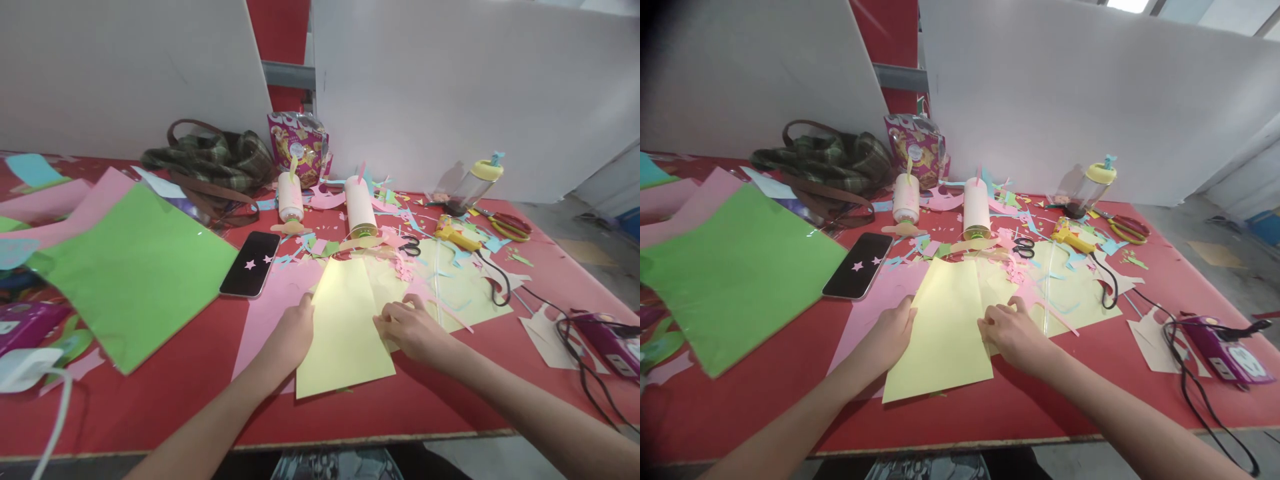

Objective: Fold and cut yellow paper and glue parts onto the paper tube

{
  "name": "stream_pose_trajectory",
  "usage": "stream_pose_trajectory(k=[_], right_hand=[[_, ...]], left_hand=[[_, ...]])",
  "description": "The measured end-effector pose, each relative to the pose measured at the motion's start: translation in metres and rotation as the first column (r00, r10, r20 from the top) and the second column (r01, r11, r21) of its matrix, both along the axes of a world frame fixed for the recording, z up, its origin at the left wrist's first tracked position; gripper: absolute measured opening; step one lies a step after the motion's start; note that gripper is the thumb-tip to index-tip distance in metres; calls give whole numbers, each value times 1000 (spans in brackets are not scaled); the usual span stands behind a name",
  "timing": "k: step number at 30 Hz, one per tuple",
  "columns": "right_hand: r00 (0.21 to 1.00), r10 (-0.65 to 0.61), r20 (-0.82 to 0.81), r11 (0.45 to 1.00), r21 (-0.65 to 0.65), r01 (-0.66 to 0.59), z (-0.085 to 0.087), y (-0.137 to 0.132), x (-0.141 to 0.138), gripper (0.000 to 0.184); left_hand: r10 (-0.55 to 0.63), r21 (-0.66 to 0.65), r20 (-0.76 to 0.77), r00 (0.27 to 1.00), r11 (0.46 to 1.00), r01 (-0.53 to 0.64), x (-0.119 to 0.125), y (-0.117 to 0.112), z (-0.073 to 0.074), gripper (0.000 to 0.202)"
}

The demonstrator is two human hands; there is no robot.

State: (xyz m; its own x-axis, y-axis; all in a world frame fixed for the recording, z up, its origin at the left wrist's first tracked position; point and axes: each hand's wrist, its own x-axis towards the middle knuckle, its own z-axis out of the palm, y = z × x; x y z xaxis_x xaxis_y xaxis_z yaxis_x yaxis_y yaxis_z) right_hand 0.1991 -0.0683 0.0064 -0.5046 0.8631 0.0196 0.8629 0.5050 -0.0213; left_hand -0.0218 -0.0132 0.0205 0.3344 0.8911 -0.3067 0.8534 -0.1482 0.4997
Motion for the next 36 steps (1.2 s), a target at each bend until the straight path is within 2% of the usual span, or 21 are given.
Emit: stream_pose_trajectory(k=[3, 6, 14, 17, 18, 19, 22, 24, 30, 36], right_hand=[[999, -14, -52, 1000, 26, 16, -7, -6, 1, 19], [998, -36, -46, 999, -20, 35, -5, -9, 3, 15], [999, -29, -20, 991, -132, 26, 16, -19, 2, 51], [999, -9, -43, 986, -169, 1, 20, -21, 3, 69], [999, -8, -51, 985, -173, 0, 19, -21, 3, 70], [998, -17, -54, 985, -171, 7, 18, -20, 2, 66], [997, -75, -29, 990, -124, 71, 11, -13, -3, 31], [994, -114, 3, 990, -85, 113, 6, -7, -9, 17], [971, -236, 43, 972, 13, 235, -3, 15, -21, 21], [964, -248, 98, 967, 85, 240, -2, 41, -22, 26]], left_hand=[[2, -6, -7, 1000, 1000, -2, 0, 0, 0, 23], [0, 0, -19, 1000, 1000, 0, 1, 0, 2, 24], [10, 35, -60, 998, 999, -8, 3, -3, 3, 26], [0, 33, -50, 999, 999, 1, 2, -1, 0, 25], [-2, 32, -41, 999, 999, 3, 1, -1, 0, 25], [-3, 29, -29, 1000, 1000, 4, 1, -1, 0, 25], [-1, 16, 3, 1000, 1000, 1, 0, 0, 0, 25], [2, 9, 9, 1000, 1000, -2, 0, 0, 0, 24], [1, -6, 37, 999, 1000, -1, 0, 0, 0, 24], [-4, -15, 49, 999, 1000, 4, -1, 1, -5, 24]])
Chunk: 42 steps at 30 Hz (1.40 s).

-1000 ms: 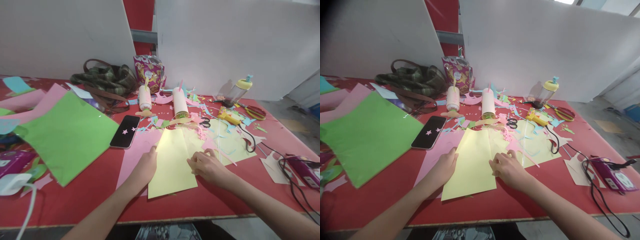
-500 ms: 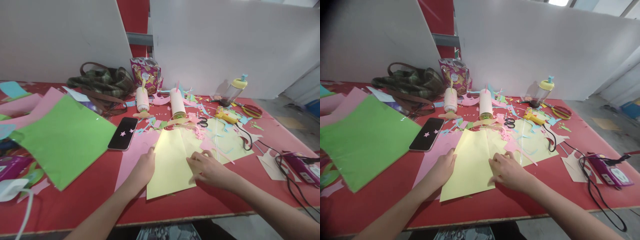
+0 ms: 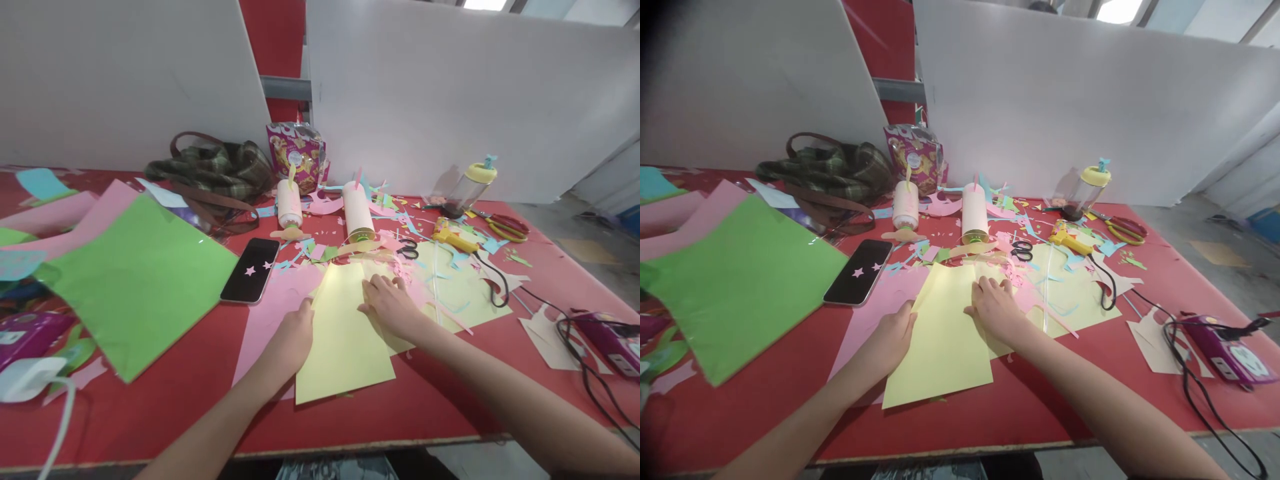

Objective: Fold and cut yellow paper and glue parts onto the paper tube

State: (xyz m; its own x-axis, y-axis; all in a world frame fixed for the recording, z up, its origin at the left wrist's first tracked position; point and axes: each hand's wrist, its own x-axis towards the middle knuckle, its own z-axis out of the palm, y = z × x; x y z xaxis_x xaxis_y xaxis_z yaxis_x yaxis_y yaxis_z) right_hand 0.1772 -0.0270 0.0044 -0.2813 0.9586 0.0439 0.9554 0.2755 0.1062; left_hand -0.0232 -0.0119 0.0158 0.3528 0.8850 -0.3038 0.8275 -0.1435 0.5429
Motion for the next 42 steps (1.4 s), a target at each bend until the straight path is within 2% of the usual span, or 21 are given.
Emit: stream_pose_trajectory(k=[9, 14, 16, 18, 20, 22, 24, 25, 27, 29, 32, 35, 38, 40, 41, 42], right_hand=[[997, -74, 3, 997, 35, 74, -6, 36, 1, 34], [992, -118, -35, 990, 77, 120, -13, 38, 0, 34], [984, -146, -100, 981, 112, 156, -14, 34, 1, 34], [946, -177, -270, 965, 143, 222, -13, 27, 3, 36], [866, -199, -458, 946, 140, 292, -12, 20, 5, 37], [761, -213, -612, 946, 64, 316, -10, 12, 8, 38], [597, -242, -765, 954, -78, 288, -9, 5, 9, 37], [487, -266, -832, 954, -153, 260, -9, 2, 8, 35], [282, -311, -908, 944, -261, 202, -7, -3, 8, 31], [109, -330, -938, 938, -313, 147, -5, -6, 7, 27], [-80, -327, -942, 942, -331, 50, 0, -6, 6, 23], [-203, -338, -919, 940, -342, -16, 5, -5, 6, 24], [-303, -421, -855, 907, -403, -122, 9, -7, 5, 47], [-294, -518, -803, 854, -467, -230, 9, -10, 2, 57], [-257, -551, -794, 830, -490, -267, 7, -12, 1, 56], [-206, -547, -811, 830, -494, -261, 4, -15, -1, 50]], left_hand=[[-5, 27, -28, 1000, 1000, 6, 0, 0, -3, 29], [8, 13, 40, 999, 1000, -9, -1, 0, -1, 27], [23, 17, 84, 996, 1000, -24, -2, 1, -1, 25], [42, 28, 121, 992, 999, -45, -3, 1, -1, 24], [72, 20, 196, 978, 997, -78, -3, 2, -1, 23], [112, -1, 319, 941, 993, -118, -3, 1, 0, 25], [142, -31, 423, 895, 989, -142, -3, 1, 2, 27], [155, -51, 453, 878, 988, -148, -2, 1, 3, 28], [197, -101, 486, 851, 980, -169, -3, 1, 4, 27], [249, -140, 508, 824, 968, -206, -4, 2, 4, 26], [304, -172, 561, 770, 953, -250, -7, 5, 0, 24], [367, -257, 613, 699, 930, -263, -9, 9, -5, 25], [458, -434, 681, 571, 881, -188, -7, 8, -7, 24], [525, -536, 691, 496, 833, -134, -4, 7, -7, 22], [553, -573, 684, 476, 811, -119, -3, 5, -6, 21], [574, -600, 676, 462, 793, -108, -2, 4, -5, 21]])
